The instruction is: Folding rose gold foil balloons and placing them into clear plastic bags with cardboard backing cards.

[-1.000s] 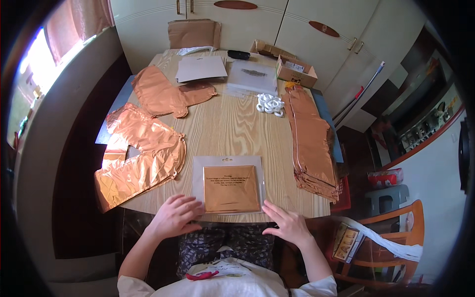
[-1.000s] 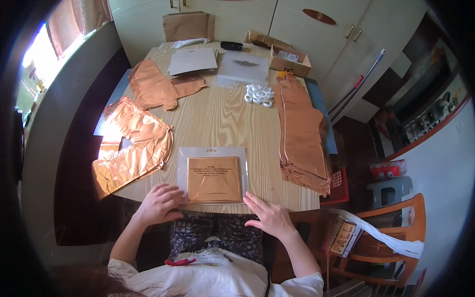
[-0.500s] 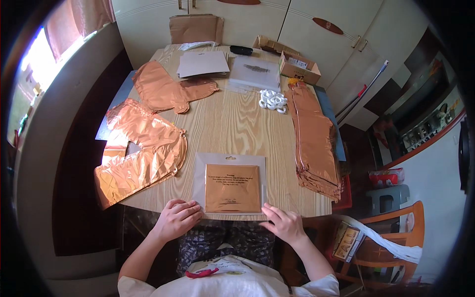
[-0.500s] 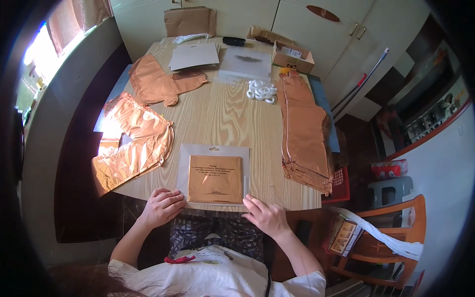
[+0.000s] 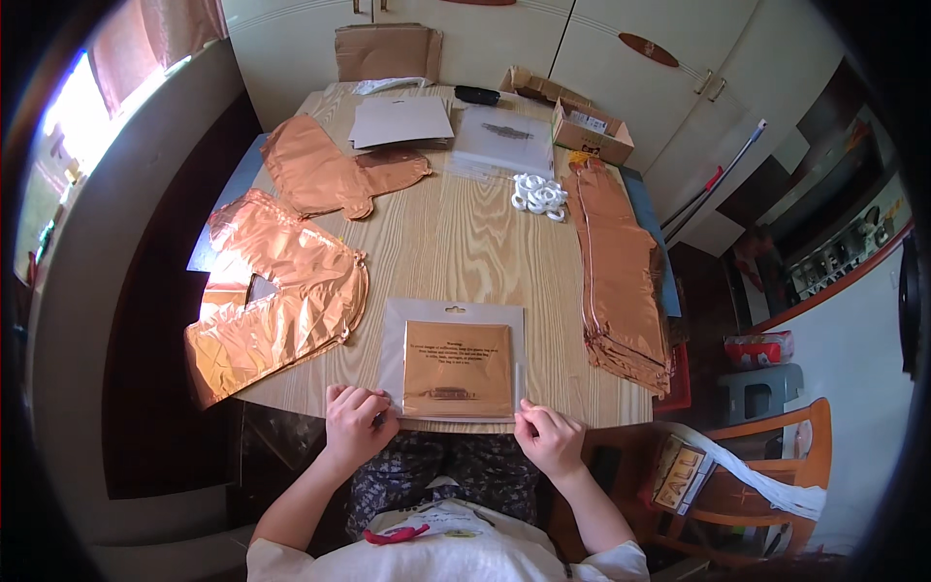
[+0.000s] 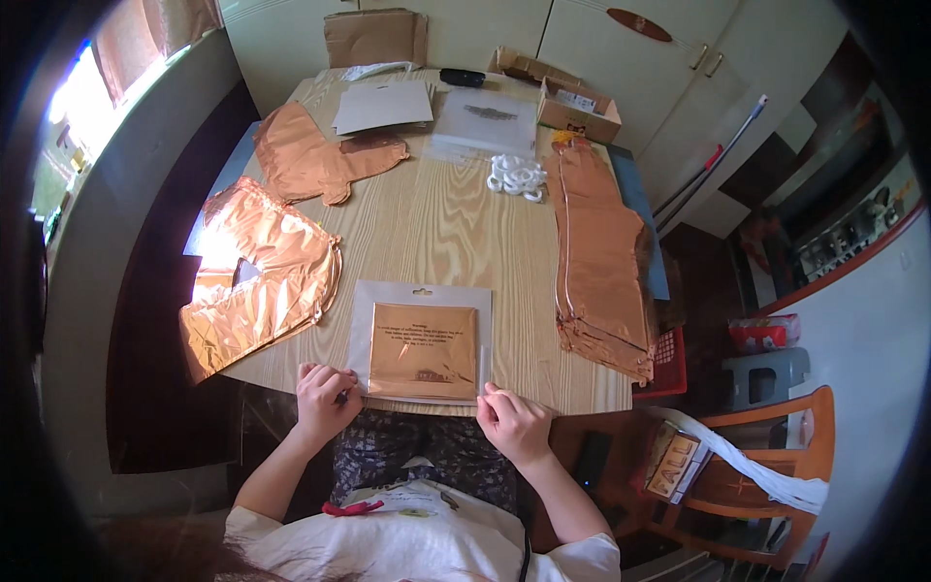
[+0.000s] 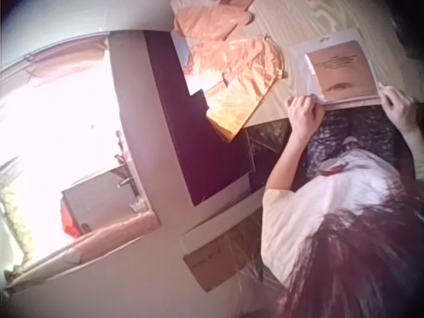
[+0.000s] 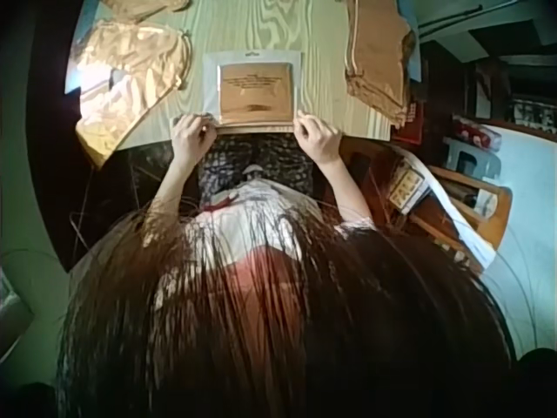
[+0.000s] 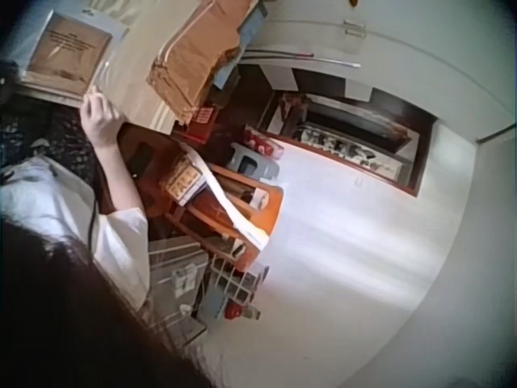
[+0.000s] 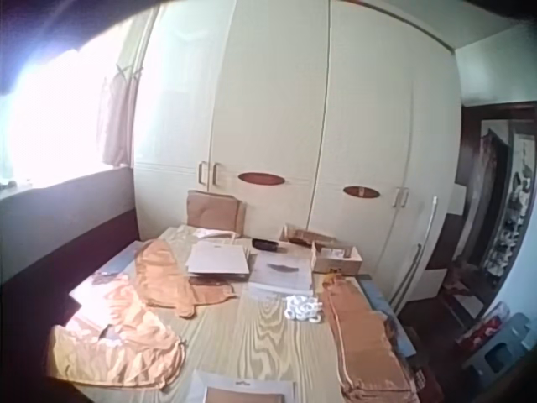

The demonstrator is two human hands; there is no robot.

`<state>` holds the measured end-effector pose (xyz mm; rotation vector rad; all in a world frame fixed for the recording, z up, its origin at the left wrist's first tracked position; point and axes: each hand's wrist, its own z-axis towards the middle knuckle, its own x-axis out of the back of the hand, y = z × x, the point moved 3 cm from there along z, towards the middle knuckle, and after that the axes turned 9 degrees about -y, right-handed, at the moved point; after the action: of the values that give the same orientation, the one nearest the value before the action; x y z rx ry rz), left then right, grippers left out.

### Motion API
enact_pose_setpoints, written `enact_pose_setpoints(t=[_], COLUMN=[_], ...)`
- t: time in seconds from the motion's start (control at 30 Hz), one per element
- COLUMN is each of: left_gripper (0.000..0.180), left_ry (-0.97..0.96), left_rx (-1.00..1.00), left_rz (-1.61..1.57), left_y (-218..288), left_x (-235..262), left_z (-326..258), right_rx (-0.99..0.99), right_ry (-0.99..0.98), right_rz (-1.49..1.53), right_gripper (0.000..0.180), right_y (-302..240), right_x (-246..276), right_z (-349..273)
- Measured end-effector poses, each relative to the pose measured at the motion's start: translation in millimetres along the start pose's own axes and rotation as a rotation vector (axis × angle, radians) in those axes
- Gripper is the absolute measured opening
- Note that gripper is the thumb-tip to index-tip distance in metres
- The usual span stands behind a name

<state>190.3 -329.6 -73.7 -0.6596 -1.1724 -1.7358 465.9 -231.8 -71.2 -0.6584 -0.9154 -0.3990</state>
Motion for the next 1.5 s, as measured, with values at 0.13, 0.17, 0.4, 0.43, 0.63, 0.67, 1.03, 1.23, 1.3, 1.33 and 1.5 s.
enact_pose_setpoints(t=[0.13, 0.17, 0.4, 0.43, 0.63, 0.67, 1.03, 1.23, 1.3, 1.33, 1.5], left_gripper=[0.015, 0.015, 0.017, 0.017, 0.018, 0.019, 0.06, 0.055, 0.054, 0.055, 0.038], left_ry=[0.017, 0.013, 0.01, 0.011, 0.01, 0.027, -0.321, -0.326, -0.29, -0.278, -0.186], left_rx=[0.065, 0.07, 0.202, 0.219, 0.262, 0.203, -0.103, 0.002, 0.085, 0.114, 0.223], left_rz=[0.058, 0.068, -0.019, -0.045, -0.078, 0.049, 0.188, 0.245, 0.263, 0.301, 0.142], left_y=[5, 7, 5, 3, 2, 7, 79, 57, 42, 35, 30], left_x=[-5, -6, -9, -10, -4, -1, -36, -16, -10, -5, 32], left_z=[1, 3, 1, 0, 1, 2, -2, 1, -7, -11, -41], right_rx=[-0.086, -0.121, -0.325, -0.304, -0.238, -0.239, 0.128, 0.118, 0.124, 0.131, 0.189], right_ry=[0.022, 0.03, -0.046, -0.052, -0.114, -0.111, -0.202, -0.195, -0.191, -0.19, -0.14], right_rz=[0.029, 0.035, 0.021, -0.003, -0.052, -0.051, -0.178, -0.117, -0.089, -0.061, 0.03], right_gripper=[0.019, 0.019, 0.021, 0.02, 0.014, 0.014, 0.026, 0.028, 0.028, 0.028, 0.027], right_y=[-1, 0, 0, -3, -12, -14, -30, -24, -25, -25, -35], right_x=[-5, -8, -14, -12, -7, -7, -23, -18, -17, -16, -2], right_z=[1, 0, -6, -3, 5, 4, 2, 4, 7, 6, -15])
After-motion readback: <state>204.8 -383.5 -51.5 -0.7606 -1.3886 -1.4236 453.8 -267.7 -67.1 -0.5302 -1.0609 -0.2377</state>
